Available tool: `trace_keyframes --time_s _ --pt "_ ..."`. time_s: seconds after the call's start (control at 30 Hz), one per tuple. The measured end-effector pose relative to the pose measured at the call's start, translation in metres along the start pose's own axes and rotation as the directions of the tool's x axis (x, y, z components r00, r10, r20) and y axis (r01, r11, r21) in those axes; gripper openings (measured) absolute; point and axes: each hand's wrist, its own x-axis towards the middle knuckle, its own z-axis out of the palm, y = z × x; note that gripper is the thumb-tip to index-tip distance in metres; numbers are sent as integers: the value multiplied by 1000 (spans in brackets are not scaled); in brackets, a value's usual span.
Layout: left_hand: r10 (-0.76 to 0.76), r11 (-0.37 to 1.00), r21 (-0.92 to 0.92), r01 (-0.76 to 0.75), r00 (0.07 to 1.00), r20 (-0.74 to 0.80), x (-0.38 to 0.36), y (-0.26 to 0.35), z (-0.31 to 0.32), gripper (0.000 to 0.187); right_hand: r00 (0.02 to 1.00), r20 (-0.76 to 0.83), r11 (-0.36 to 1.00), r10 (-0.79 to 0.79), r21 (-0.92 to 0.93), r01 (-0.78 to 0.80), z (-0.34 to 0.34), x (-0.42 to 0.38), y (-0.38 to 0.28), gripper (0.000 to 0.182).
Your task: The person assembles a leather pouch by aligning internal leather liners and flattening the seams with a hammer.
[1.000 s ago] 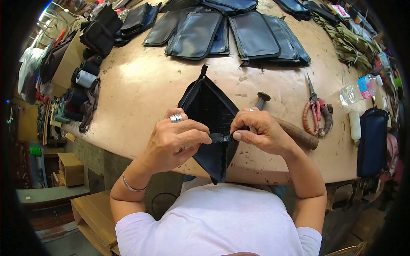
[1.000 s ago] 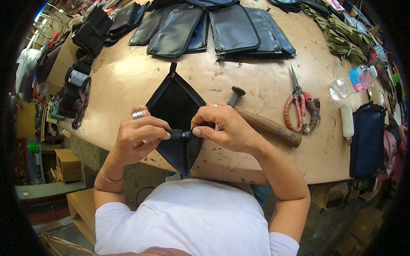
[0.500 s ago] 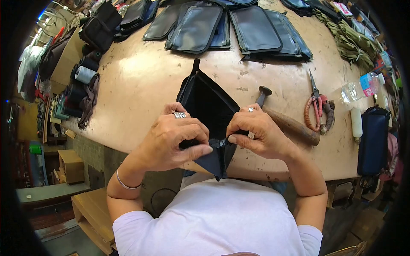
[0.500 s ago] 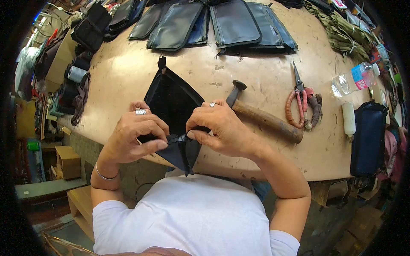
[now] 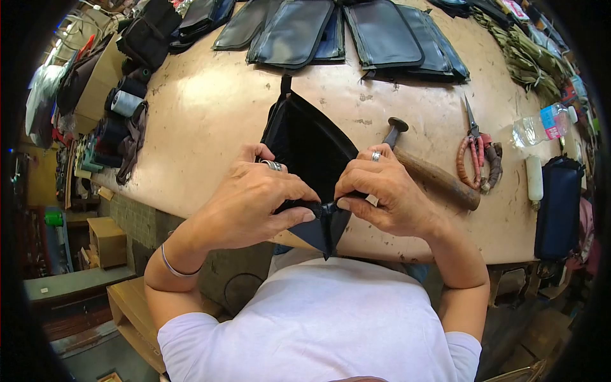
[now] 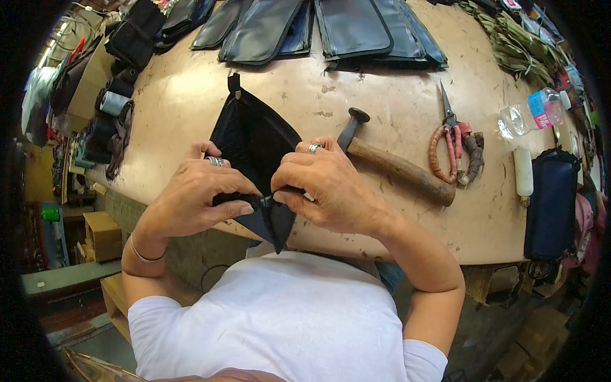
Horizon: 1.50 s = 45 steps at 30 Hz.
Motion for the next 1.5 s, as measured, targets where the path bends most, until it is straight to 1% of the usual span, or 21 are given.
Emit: trace_keyframes --time_s 0.03,0.13,0.23,0.33,0.43,0.53,0.63,0.73,0.83,0.93,1.03,1.07,1.17,1.2,1.3,1.33,1.4,1.5 --pt "8 1000 26 -9 999 48 1 -1 -1 14 1000 0 1000 -10 -9 10 0 0 0 8" --pt "-12 1000 -25 13 998 55 3 -2 0 10 1000 12 1000 -3 -11 3 0 -1 -1 8" --pt "-10 998 -64 14 998 58 5 -1 -1 8 998 52 992 24 125 -31 -2 -1 8 7" --pt "-15 994 -107 19 999 32 6 -2 0 8 994 97 987 56 145 -69 -2 1 10 6" --pt "-30 993 -113 36 998 62 8 -2 -2 8 994 105 991 -5 137 -9 2 1 10 13" --pt "-10 997 -77 10 1000 11 7 -2 4 9 997 74 990 18 138 -28 4 0 12 13" --pt "-7 996 -86 7 1000 -2 9 -3 7 8 993 92 980 67 180 -83 4 0 12 12" --pt "-12 994 -104 12 1000 1 10 0 7 7 992 86 979 88 179 -102 9 2 5 8" --pt "9 996 -84 -11 1000 -27 9 -3 13 11 998 39 989 59 136 -64 10 2 6 9" --pt "147 988 -45 -149 988 -53 11 -9 9 21 997 42 977 65 198 -72 6 0 10 10" --pt "114 989 113 -97 980 -160 -1 -6 -9 28 996 88 943 -15 332 -15 -6 -3 12 10" --pt "167 986 44 -162 973 -158 -9 -4 -13 29 992 123 931 -33 365 -14 -8 -5 13 13" --pt "303 952 90 -293 945 -125 -16 4 -2 20 976 178 891 122 414 -187 -2 -13 17 15" --pt "341 938 110 -328 929 -140 -12 1 5 20 976 176 870 129 452 -197 1 -15 22 18" --pt "355 935 88 -344 896 -268 -5 -9 26 20 947 231 794 224 520 -315 0 -20 23 17" --pt "392 919 94 -382 867 -308 -1 -11 31 21 922 251 771 294 508 -384 -2 -19 19 16" --pt "425 905 125 -407 847 -320 3 -14 36 20 858 287 710 426 481 -513 -7 -13 7 17" --pt "492 870 203 -450 817 -299 8 -20 43 20 901 163 799 403 417 -433 0 -16 17 16"
